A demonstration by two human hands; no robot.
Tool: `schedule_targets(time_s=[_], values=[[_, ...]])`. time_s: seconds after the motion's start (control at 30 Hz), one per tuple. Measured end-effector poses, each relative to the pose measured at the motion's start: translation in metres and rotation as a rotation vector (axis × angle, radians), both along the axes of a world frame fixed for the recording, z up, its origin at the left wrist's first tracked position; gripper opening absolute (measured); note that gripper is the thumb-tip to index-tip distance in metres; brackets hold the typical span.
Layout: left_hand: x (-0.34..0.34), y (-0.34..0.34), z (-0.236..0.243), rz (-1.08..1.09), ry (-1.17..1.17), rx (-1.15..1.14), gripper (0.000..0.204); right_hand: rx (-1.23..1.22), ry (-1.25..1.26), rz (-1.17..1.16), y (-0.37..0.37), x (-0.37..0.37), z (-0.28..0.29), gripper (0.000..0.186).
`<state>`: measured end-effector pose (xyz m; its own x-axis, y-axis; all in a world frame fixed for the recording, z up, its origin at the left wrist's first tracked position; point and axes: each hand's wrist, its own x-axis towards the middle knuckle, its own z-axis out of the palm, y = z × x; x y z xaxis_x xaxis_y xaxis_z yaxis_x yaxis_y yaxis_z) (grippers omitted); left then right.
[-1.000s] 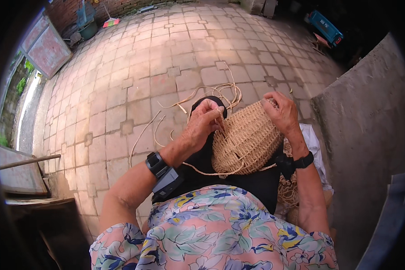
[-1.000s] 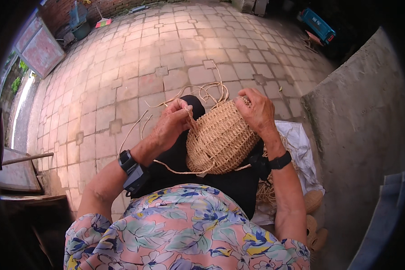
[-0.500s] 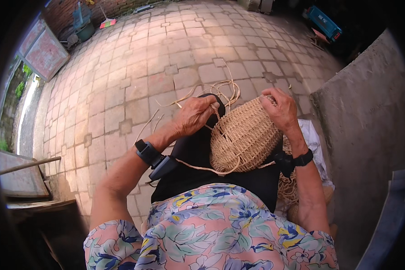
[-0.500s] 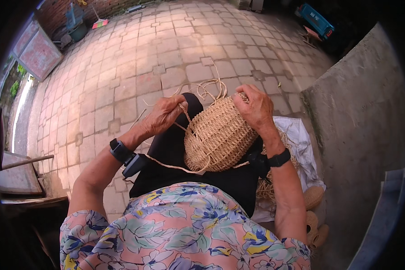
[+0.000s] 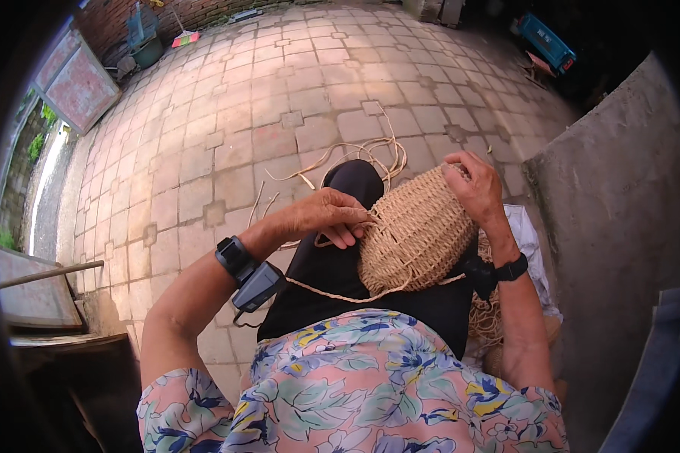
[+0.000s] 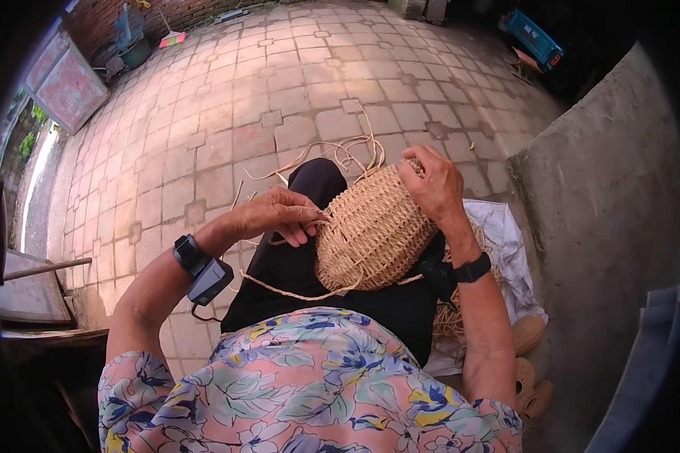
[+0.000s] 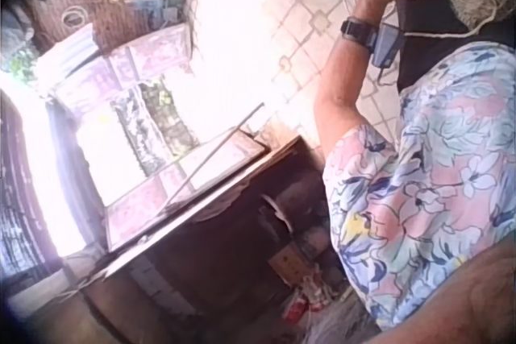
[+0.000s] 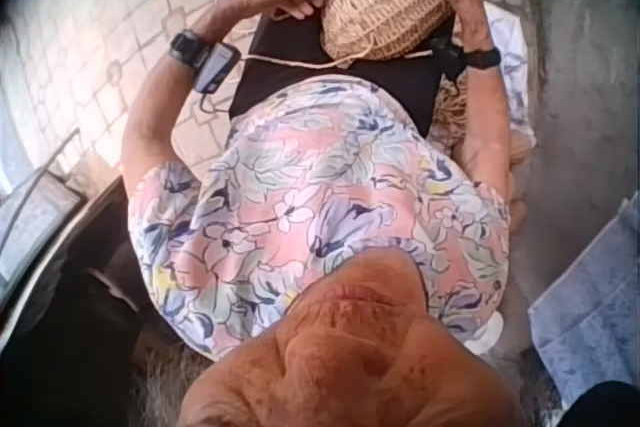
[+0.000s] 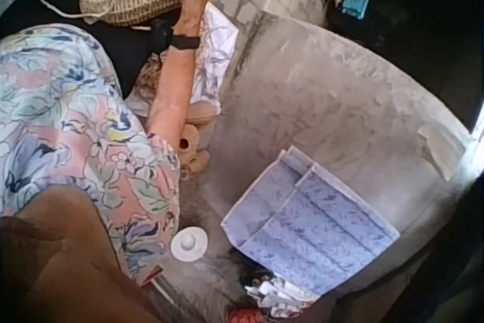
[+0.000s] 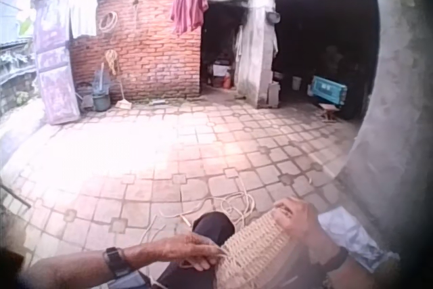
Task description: The recorder is weaving a basket or container using thin fibers or straw.
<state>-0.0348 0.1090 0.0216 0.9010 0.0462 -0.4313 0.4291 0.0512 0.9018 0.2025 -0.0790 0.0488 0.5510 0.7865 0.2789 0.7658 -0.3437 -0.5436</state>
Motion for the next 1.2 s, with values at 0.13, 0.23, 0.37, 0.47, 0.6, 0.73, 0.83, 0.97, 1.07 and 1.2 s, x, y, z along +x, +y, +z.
schedule_targets(time_s=[0.13, 0.23, 0.37, 0.47, 0.6, 0.73, 0.83, 0.97, 1.07, 1.2], values=[[0.007, -0.005, -0.001, 0.010, 0.013, 0.276, 0.024, 0.015, -0.039, 0.008, 0.001, 0.002, -0.002, 0.026], [0.007, -0.017, 0.000, 0.025, -0.221, 0.848, 0.020, 0.013, -0.027, 0.001, -0.001, 0.000, -0.001, 0.025], [0.003, 0.041, -0.038, 0.239, -0.170, 1.432, 0.013, 0.030, -0.056, 0.004, 0.003, -0.001, -0.004, 0.024], [-0.007, 0.059, -0.029, 0.155, 0.031, 1.410, 0.010, 0.031, -0.058, 0.000, 0.003, 0.002, -0.003, 0.023], [-0.015, 0.010, 0.010, 0.214, -0.591, 1.405, 0.018, 0.021, -0.018, 0.003, 0.000, 0.000, 0.001, 0.023], [-0.009, -0.020, -0.013, 0.106, -0.802, 1.321, 0.020, 0.024, -0.067, 0.006, 0.001, 0.001, -0.003, 0.024], [-0.004, -0.025, -0.018, 0.141, -0.775, 1.335, 0.017, 0.001, -0.050, -0.006, 0.001, -0.001, -0.003, 0.025], [0.002, -0.025, -0.015, 0.099, -0.841, 1.347, 0.014, 0.038, -0.047, 0.003, 0.000, -0.001, -0.004, 0.025], [0.000, -0.005, -0.018, 0.150, -0.662, 1.453, 0.007, 0.029, -0.043, -0.001, -0.002, 0.000, -0.004, 0.025], [-0.029, 0.099, -0.038, 0.517, -0.278, 1.671, 0.005, -0.001, -0.060, -0.011, 0.001, -0.001, -0.003, 0.025]])
